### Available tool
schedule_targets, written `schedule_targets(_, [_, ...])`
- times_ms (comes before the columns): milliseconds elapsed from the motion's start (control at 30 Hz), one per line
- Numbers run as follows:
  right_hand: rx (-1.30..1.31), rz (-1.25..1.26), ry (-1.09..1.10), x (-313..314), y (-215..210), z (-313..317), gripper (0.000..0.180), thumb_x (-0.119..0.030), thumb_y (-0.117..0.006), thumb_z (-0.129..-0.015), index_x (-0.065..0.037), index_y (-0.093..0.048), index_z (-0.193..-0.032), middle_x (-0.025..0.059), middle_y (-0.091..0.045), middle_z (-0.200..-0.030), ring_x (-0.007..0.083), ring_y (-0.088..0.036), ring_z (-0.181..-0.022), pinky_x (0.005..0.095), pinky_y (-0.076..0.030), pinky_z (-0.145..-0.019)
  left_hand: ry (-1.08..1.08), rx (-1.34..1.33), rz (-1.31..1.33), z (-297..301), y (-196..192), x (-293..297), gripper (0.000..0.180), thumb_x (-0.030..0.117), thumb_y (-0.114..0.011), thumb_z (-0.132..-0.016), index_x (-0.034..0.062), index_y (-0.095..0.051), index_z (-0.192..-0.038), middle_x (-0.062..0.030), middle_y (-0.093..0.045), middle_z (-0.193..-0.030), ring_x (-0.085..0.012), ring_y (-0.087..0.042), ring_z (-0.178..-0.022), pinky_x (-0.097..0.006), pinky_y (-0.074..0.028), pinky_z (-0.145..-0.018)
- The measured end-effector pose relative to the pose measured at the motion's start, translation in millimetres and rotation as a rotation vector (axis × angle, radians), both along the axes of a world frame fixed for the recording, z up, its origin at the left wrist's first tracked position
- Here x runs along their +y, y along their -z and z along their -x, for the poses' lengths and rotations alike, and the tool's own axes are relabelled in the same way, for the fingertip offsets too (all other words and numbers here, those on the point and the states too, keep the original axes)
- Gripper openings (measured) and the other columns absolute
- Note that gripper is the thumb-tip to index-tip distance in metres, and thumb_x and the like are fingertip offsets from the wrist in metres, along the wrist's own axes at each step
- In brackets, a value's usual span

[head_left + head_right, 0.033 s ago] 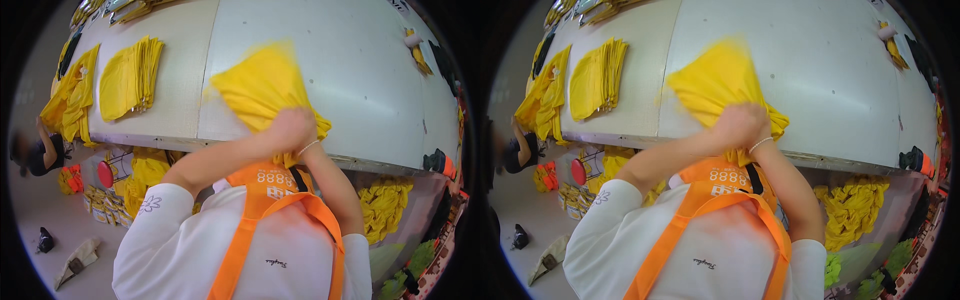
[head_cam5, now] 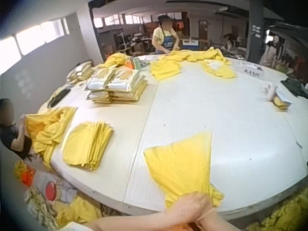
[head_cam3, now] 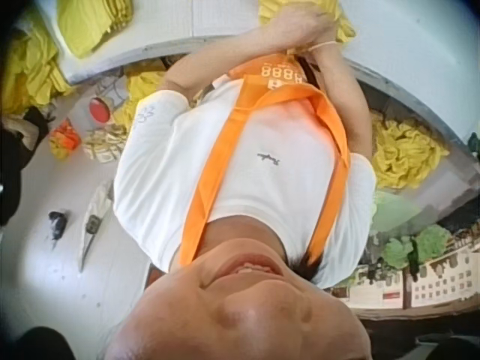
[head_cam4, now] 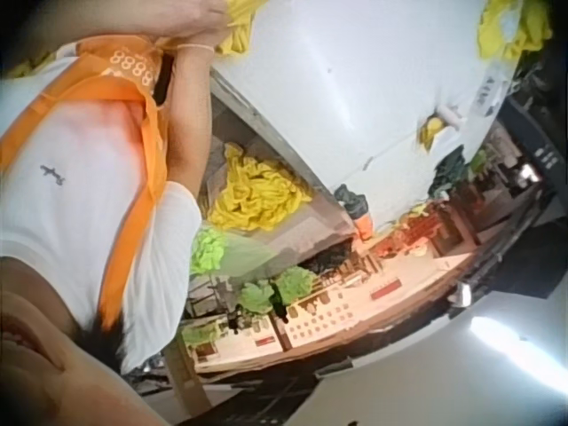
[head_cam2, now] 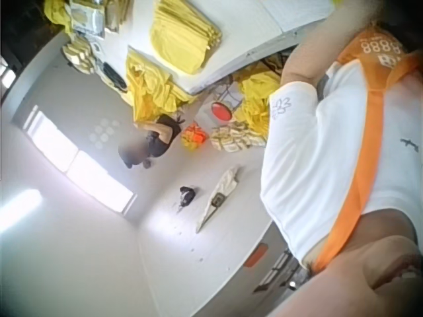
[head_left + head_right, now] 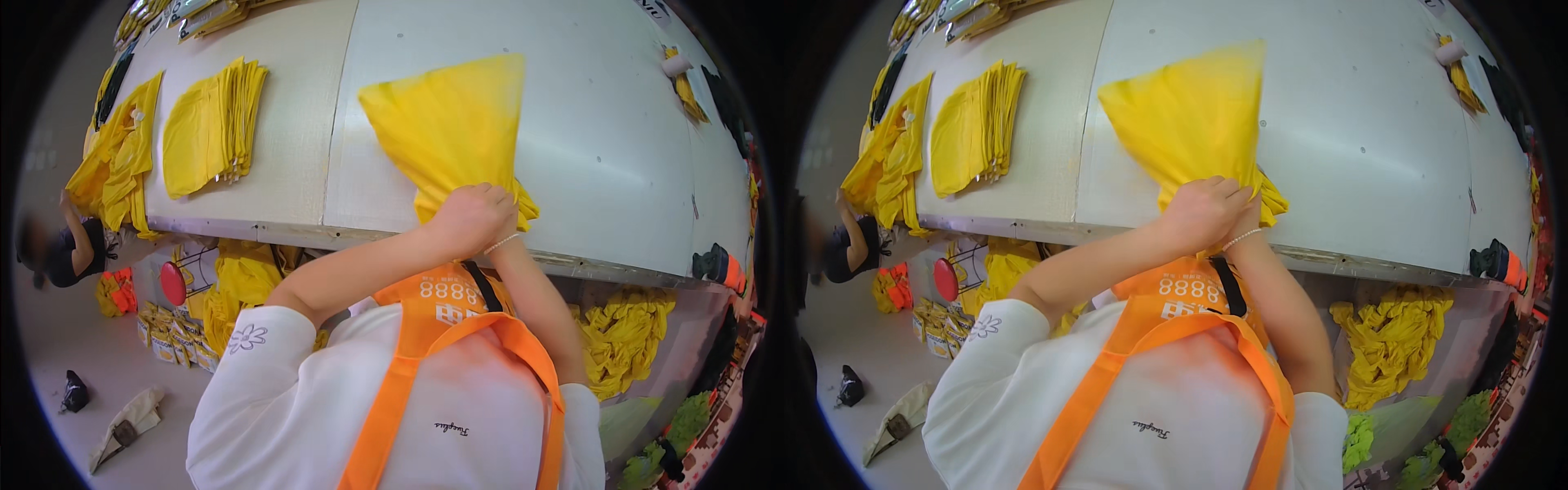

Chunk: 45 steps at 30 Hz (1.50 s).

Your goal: The person folds a yellow raincoat on a table, aligning the sleeves and body, then folds it into a compact rectangle. The person places the folded coat into a clear plastic bag and sets it aside. The person repeats the process with another yellow raincoat.

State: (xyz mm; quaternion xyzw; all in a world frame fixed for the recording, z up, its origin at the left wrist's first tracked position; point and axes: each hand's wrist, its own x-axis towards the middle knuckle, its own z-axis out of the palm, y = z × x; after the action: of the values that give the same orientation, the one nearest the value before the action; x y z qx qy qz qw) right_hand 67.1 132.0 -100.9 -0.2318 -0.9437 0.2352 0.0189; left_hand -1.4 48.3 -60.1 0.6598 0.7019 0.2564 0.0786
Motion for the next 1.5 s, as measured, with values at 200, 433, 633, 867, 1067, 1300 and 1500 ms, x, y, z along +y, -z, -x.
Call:
schedule_targets(200, [0.518, -0.013, 0.151, 30.6, -8.0, 0.4, 0.038, -0.024, -0.06, -0.084, -0.007, -0.056, -0.118, 0.0137, -0.054, -0.124, 0.0338, -0.047, -0.116, 0.0432, -0.036, -0.1, -0.241, -0.329, -0.429, 55.0, 4.0, -57.2, 0.06, 0.018, -0.069, -0.075, 0.0099, -0.048, -0.13, -0.0187, -0.044, -0.134, -0.0358, -0.049, -0.116, -0.045, -0.036, -0.098])
schedule_targets(433, [0.581, 0.251, 0.355, 44.4, -1.6, -3.1, 0.039, -0.02, -0.06, -0.084, -0.004, -0.054, -0.119, 0.0166, -0.054, -0.123, 0.0365, -0.047, -0.114, 0.0416, -0.037, -0.098, -0.336, -0.425, -0.16, 26.3, 61.4, -51.4, 0.054, -0.001, -0.056, -0.074, 0.0082, -0.049, -0.127, -0.0158, -0.062, -0.092, -0.0362, -0.06, -0.085, -0.043, -0.05, -0.071])
schedule_targets(633, [0.697, 0.222, 0.388, 44.3, 0.5, 4.9, 0.034, -0.016, -0.061, -0.084, 0.001, -0.056, -0.113, 0.0154, -0.059, -0.116, 0.0285, -0.055, -0.107, 0.0359, -0.043, -0.09, -0.411, -0.512, -0.156, 16.6, 66.1, -77.4, 0.053, 0.003, -0.06, -0.078, 0.0057, -0.047, -0.129, -0.016, -0.063, -0.099, -0.0307, -0.062, -0.09, -0.038, -0.051, -0.077])
schedule_targets(867, [0.664, 0.61, 0.527, 32.2, -6.3, 50.7, 0.047, -0.017, -0.069, -0.08, 0.001, -0.053, -0.12, 0.0115, -0.057, -0.123, 0.0233, -0.053, -0.112, 0.0317, -0.041, -0.093, -0.519, -1.277, -0.195, 48.5, 124.2, -39.7, 0.032, 0.001, -0.049, -0.09, -0.0023, -0.05, -0.122, -0.0145, -0.063, -0.107, -0.0215, -0.062, -0.096, -0.034, -0.051, -0.084])
schedule_targets(1067, [0.052, 0.227, 0.518, 46.3, -7.6, 84.0, 0.036, -0.029, -0.064, -0.077, 0.0, -0.066, -0.1, 0.0223, -0.066, -0.098, 0.0379, -0.061, -0.092, 0.037, -0.047, -0.083, -0.541, -1.607, -0.052, -2.7, 117.7, -34.8, 0.033, -0.002, -0.043, -0.092, 0.0026, -0.046, -0.125, -0.009, -0.054, -0.12, -0.022, -0.057, -0.106, -0.035, -0.048, -0.096])
schedule_targets(1300, [0.497, -0.116, -0.219, 22.2, -79.6, 48.0, 0.042, -0.036, -0.058, -0.086, 0.002, -0.063, -0.104, 0.0178, -0.059, -0.116, 0.036, -0.055, -0.107, 0.0448, -0.041, -0.095, -0.731, -2.098, -0.321, 19.0, 63.4, -46.1, 0.04, -0.002, -0.049, -0.088, 0.0037, -0.04, -0.127, -0.0108, -0.052, -0.124, -0.0234, -0.058, -0.106, -0.036, -0.051, -0.09])
schedule_targets(1500, [0.152, 0.651, 0.228, -2.2, -22.0, -23.8, 0.02, -0.014, -0.055, -0.09, 0.002, -0.06, -0.1, 0.0105, -0.064, -0.101, 0.0193, -0.059, -0.092, 0.0278, -0.046, -0.076, -0.746, -1.915, -0.232, 36.7, 42.4, -39.9, 0.035, 0.007, -0.053, -0.087, -0.0026, -0.046, -0.119, -0.0107, -0.058, -0.113, -0.0216, -0.06, -0.1, -0.035, -0.05, -0.087])
